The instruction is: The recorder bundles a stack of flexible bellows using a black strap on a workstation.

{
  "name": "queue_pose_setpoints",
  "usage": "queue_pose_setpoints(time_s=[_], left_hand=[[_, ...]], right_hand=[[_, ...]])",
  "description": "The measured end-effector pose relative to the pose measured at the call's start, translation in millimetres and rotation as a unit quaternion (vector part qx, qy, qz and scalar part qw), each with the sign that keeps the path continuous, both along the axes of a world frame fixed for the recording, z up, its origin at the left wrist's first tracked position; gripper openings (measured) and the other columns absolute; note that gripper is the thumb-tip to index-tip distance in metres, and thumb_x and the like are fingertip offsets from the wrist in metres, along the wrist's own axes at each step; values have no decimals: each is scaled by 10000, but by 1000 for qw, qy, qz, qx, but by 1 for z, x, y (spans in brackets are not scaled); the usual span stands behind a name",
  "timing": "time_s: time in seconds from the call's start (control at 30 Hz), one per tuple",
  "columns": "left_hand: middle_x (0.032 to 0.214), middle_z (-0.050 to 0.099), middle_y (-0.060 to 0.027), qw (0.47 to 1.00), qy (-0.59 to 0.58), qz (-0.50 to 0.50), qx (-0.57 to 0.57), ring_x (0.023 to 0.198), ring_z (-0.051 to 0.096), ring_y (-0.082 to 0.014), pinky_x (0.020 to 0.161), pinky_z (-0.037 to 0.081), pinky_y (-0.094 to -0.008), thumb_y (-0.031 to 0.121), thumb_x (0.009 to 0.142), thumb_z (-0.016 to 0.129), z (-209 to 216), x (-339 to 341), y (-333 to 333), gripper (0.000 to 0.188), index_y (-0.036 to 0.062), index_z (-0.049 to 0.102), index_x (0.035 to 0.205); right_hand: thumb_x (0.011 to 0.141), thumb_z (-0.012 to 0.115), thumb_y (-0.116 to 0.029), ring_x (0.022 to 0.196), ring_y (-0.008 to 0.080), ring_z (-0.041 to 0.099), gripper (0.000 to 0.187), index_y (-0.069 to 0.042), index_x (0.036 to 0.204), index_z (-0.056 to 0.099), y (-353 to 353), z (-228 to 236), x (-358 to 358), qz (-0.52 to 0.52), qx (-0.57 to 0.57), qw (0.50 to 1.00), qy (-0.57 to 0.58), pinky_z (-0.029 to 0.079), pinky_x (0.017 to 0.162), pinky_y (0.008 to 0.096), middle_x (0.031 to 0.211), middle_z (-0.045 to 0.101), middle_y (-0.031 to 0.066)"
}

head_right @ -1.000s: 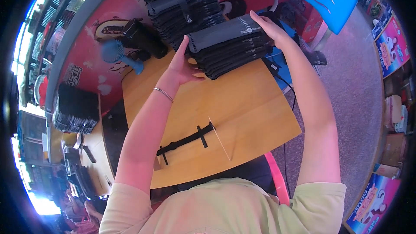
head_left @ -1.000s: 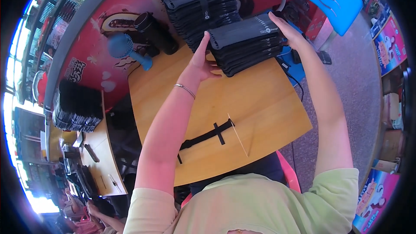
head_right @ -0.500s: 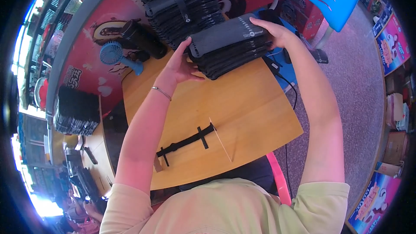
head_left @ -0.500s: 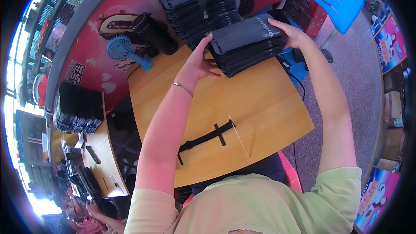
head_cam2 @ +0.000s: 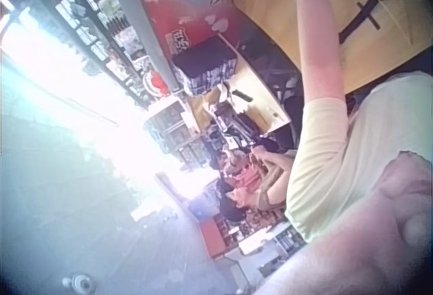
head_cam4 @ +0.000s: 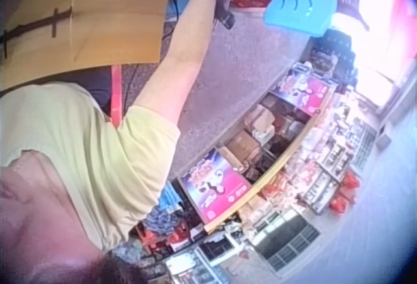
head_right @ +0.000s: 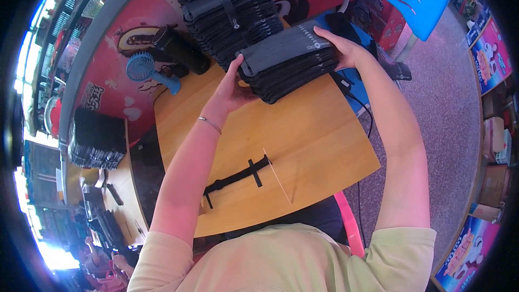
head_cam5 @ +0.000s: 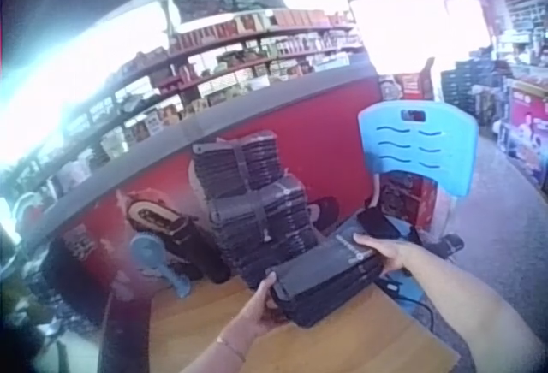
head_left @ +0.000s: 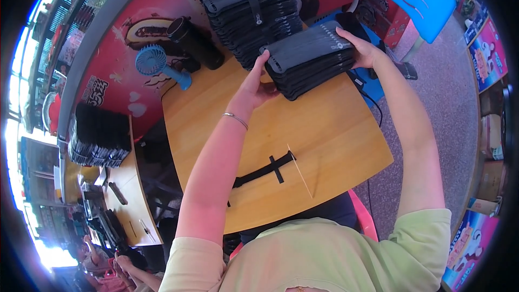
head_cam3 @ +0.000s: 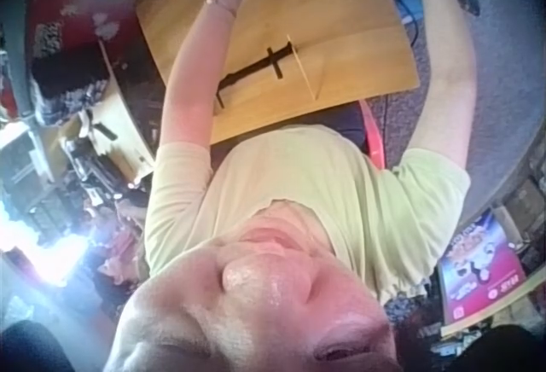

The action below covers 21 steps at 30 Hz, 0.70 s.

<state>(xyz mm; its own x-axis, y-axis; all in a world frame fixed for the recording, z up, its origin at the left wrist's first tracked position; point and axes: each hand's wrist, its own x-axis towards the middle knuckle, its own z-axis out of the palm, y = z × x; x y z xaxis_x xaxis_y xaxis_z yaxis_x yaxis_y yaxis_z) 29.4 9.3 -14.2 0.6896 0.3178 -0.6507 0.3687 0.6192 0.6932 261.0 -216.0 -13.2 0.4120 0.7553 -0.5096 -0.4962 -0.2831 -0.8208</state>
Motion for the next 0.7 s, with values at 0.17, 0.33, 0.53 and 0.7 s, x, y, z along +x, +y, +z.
queue_pose_setpoints(time_s=[0.17,0.33,0.53,0.7], left_hand=[[1348,417,-250,999,-29,27,-27,1248,438,-382,1083,293,-557,705,661,715,2,-3,-23,953,120,417,1351],[1344,455,-196,999,-45,2,4,1229,462,-354,1067,301,-574,733,687,667,13,-10,-33,921,140,447,1357],[1361,512,-84,987,-158,-26,20,1233,480,-280,1030,351,-525,701,817,550,25,-32,-37,798,155,444,1390],[1261,580,-25,980,-199,-8,14,1170,503,-200,1025,344,-508,653,806,624,31,-72,-27,759,128,503,1340]], right_hand=[[735,664,-695,1187,250,522,814,-105,1284,556,-7,-6,-1,-17,3,1000,6,399,986,473,1296,582,97],[744,691,-651,1112,233,570,717,-115,1211,600,-24,9,-15,-32,31,999,9,425,947,460,1213,628,76],[813,675,-568,1052,196,599,605,-114,1204,589,-41,39,-46,-64,112,991,-38,451,927,448,1151,646,52],[856,660,-509,973,134,618,502,-118,1159,573,-40,47,-85,-41,178,981,-64,497,852,352,1074,647,11]])
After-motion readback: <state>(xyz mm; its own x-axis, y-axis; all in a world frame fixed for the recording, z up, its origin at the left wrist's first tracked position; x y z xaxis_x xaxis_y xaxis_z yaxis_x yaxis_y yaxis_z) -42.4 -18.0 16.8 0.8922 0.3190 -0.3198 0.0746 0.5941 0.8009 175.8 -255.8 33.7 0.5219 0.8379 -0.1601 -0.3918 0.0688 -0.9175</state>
